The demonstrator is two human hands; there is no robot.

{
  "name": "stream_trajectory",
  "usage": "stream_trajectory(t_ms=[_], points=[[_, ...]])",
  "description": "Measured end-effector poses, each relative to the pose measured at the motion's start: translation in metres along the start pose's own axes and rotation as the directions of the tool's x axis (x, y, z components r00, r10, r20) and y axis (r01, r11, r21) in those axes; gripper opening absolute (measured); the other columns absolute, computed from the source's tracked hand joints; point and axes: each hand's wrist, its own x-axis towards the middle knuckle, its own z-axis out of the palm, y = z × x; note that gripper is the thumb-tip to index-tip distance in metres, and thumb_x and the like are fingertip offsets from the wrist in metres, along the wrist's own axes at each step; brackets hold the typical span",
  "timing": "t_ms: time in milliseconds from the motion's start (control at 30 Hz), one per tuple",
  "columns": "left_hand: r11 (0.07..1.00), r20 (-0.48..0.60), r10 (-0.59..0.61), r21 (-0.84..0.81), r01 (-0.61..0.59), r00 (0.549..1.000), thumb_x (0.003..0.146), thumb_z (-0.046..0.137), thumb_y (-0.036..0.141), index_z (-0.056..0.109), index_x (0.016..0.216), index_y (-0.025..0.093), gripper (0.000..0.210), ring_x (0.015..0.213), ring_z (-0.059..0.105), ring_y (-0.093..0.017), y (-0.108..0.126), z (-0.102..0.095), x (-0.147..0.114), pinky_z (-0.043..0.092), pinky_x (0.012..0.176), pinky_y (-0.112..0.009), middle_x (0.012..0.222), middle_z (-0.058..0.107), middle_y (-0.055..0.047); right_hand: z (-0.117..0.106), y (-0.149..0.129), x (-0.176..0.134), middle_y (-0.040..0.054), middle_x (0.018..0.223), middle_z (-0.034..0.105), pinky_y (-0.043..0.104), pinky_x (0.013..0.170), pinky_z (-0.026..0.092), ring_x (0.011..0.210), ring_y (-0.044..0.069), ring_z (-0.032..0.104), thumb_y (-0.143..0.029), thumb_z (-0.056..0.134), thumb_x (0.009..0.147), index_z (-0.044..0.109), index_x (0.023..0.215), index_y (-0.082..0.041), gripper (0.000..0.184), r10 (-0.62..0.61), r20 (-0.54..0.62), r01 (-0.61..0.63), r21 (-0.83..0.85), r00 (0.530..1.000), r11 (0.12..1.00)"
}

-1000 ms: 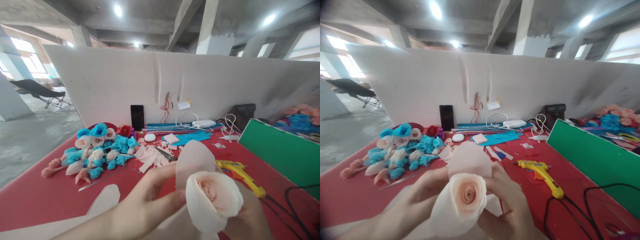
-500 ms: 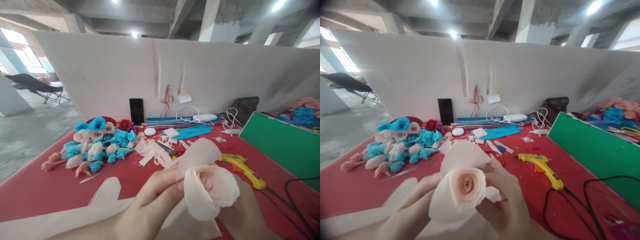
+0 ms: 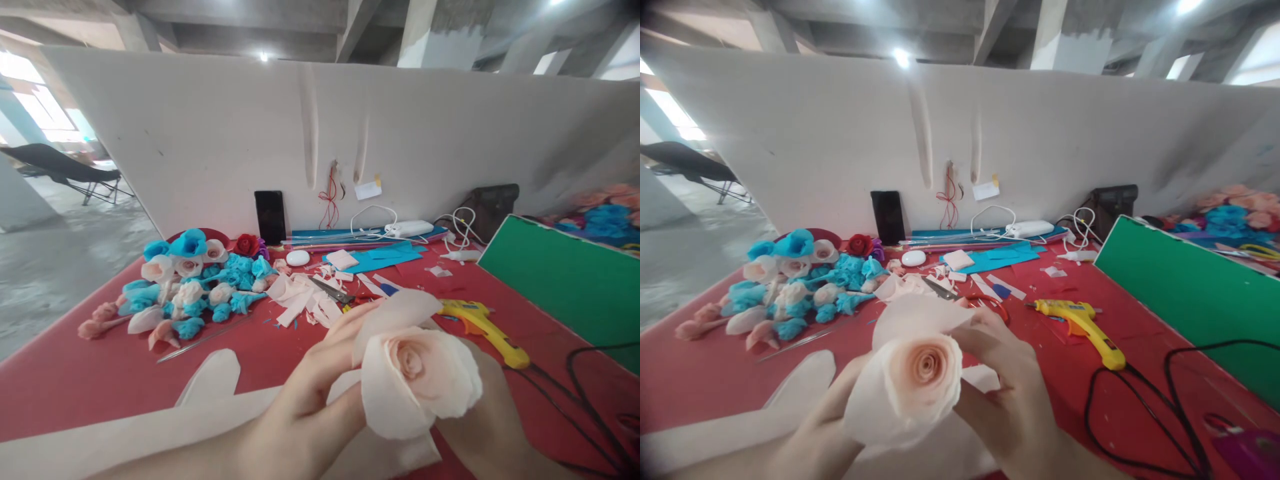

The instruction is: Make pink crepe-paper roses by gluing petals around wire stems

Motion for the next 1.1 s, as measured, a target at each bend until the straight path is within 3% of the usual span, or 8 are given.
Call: stream_trajectory(t_ms=[167,367,500,633,767,933,1033,1100], points=[[0.997,0.054,0.042,0.067,-0.046,0.998,0.07,0.071,0.036,0.074,0.072,0.029,0.008,0.103,0.056,-0.029,0.002,-0.002,0.006,0.041,0.098,-0.04,0.08,0.07,-0.004,-0.001,0.0,0.0,-0.0002,0.078,0.061,0.026,0.065,0.052,0.072,0.017,0.059,-0.024,0.058,0.084,0.064,0.089,-0.029,0.009,-0.054,-0.051,0.057,0.067,0.997,0.996],[0.991,0.038,0.061,0.119,-0.065,0.997,0.071,0.07,0.029,0.074,0.074,0.029,0.005,0.089,0.06,-0.025,-0.002,-0.001,0.004,0.043,0.094,-0.036,0.079,0.069,-0.002,0.0,-0.002,0.001,-0.0019,0.076,0.063,0.022,0.065,0.053,0.069,0.015,0.059,-0.017,0.062,0.08,0.064,0.086,-0.027,0.012,-0.095,-0.093,0.093,-0.026,0.991,0.995],[0.99,0.026,0.029,0.141,-0.033,0.999,0.077,0.063,0.019,0.073,0.071,0.029,0.014,0.087,0.058,-0.019,-0.009,-0.001,0.001,0.044,0.09,-0.028,0.078,0.066,0.002,0.004,-0.007,0.003,-0.0045,0.074,0.064,0.02,0.066,0.053,0.069,0.013,0.061,-0.016,0.068,0.075,0.063,0.076,-0.026,0.011,-0.092,-0.111,0.091,-0.017,0.99,0.996],[0.987,0.006,-0.056,0.152,0.054,0.998,0.079,0.063,0.028,0.069,0.065,0.021,0.017,0.086,0.056,-0.019,-0.014,-0.001,0.001,0.045,0.082,-0.024,0.081,0.066,0.0,0.006,-0.008,0.005,-0.0027,0.062,0.06,0.022,0.065,0.055,0.068,0.016,0.062,-0.023,0.071,0.074,0.056,0.063,-0.022,0.019,-0.052,-0.175,0.056,0.018,0.983,0.998],[0.982,0.011,-0.181,0.058,0.18,0.983,0.076,0.066,0.033,0.069,0.071,0.019,0.015,0.082,0.058,-0.019,-0.019,-0.001,0.001,0.048,0.075,-0.024,0.08,0.067,-0.001,0.007,-0.007,0.003,-0.0028,0.059,0.058,0.022,0.064,0.055,0.068,0.016,0.062,-0.021,0.071,0.074,0.056,0.061,-0.021,0.02,-0.03,-0.184,0.038,0.041,0.982,0.998],[0.962,0.01,-0.232,-0.143,0.231,0.973,0.078,0.066,0.034,0.071,0.086,0.021,0.016,0.092,0.06,-0.018,-0.023,-0.005,0.004,0.047,0.084,-0.024,0.088,0.069,-0.001,0.01,-0.003,0.001,-0.0063,0.077,0.064,0.018,0.071,0.051,0.072,0.01,0.06,-0.014,0.069,0.07,0.059,0.08,-0.023,0.017,0.048,-0.137,-0.044,0.033,0.989,0.998],[0.919,-0.012,-0.265,-0.305,0.249,0.964,0.078,0.067,0.033,0.07,0.079,0.022,0.012,0.099,0.059,-0.017,-0.022,-0.007,0.008,0.044,0.093,-0.026,0.091,0.069,0.001,0.013,0.001,0.0,-0.0054,0.085,0.06,0.02,0.072,0.047,0.08,0.011,0.056,-0.022,0.069,0.068,0.054,0.089,-0.025,0.026,0.156,-0.186,-0.15,0.048,0.97,0.988],[0.904,-0.03,-0.267,-0.353,0.24,0.963,0.076,0.069,0.034,0.068,0.068,0.022,0.014,0.099,0.059,-0.016,-0.02,-0.008,0.009,0.042,0.097,-0.028,0.08,0.069,0.002,0.012,0.003,0.001,-0.0035,0.092,0.056,0.022,0.073,0.045,0.084,0.013,0.052,-0.026,0.068,0.067,0.052,0.097,-0.026,0.033,0.19,-0.228,-0.18,0.066,0.955,0.981]])
